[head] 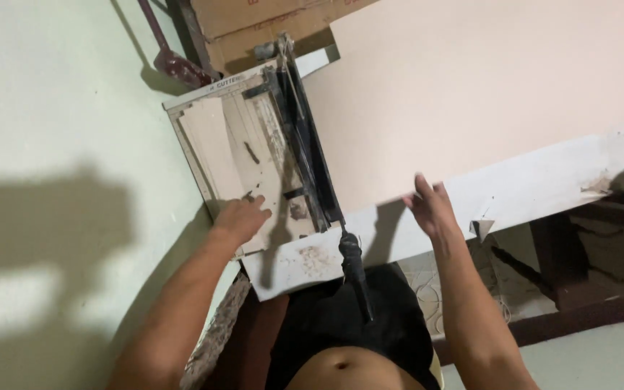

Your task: Cutting cardboard sheets into smaller pieces using a manual paper cutter.

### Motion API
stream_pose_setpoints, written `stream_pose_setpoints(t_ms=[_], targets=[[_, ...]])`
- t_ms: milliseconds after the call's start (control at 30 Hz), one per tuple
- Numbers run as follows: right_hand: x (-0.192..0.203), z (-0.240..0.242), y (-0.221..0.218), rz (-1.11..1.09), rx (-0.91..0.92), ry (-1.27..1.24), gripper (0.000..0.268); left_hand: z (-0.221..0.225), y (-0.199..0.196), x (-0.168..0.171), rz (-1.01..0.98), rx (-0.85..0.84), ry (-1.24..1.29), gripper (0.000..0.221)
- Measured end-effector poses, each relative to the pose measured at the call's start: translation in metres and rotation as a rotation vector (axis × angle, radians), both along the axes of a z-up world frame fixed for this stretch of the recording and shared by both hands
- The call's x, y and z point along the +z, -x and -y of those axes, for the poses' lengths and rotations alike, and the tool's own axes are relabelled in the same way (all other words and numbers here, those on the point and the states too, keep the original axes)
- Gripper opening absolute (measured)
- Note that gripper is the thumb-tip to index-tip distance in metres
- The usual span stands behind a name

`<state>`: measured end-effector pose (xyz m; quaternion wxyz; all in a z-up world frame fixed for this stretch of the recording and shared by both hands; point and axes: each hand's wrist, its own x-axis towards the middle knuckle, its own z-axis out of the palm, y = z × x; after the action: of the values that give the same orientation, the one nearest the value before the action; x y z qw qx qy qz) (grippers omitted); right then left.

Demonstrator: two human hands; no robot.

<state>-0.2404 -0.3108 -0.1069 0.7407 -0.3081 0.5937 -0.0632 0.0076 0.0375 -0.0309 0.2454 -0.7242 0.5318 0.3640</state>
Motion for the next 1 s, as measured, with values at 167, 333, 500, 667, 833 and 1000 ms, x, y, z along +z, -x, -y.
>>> stream_pose_setpoints(t_ms=[167, 333, 500, 667, 833, 1000], targets=[[-0.012, -0.032, 0.013, 0.004, 0.050, 0.027, 0.035, 0.052, -0.005, 0.039, -0.049, 0.368, 0.293, 0.046], [-0.007, -0.038, 0.006, 0.005, 0.098, 0.077, 0.039, 0.121, 0.008, 0.007, -0.118, 0.797, 0.327, 0.066], [0.006, -0.044, 0.039, -0.093, 0.246, 0.116, 0.024, 0.128, 0.012, 0.021, -0.095, 0.930, 0.298, 0.067], [0.006, -0.038, -0.001, -0.015, 0.298, 0.183, 0.026, 0.131, 0.020, -0.010, -0.135, 0.901, 0.269, 0.112], [0.013, -0.023, -0.016, -0.250, 0.682, 0.214, 0.032, 0.140, 0.020, -0.013, -0.042, 0.854, 0.145, 0.114], [0.209, -0.088, -0.073, -0.352, 1.234, 0.512, 0.050, 0.145, 0.015, -0.021, -0.019, 0.852, 0.056, 0.113]])
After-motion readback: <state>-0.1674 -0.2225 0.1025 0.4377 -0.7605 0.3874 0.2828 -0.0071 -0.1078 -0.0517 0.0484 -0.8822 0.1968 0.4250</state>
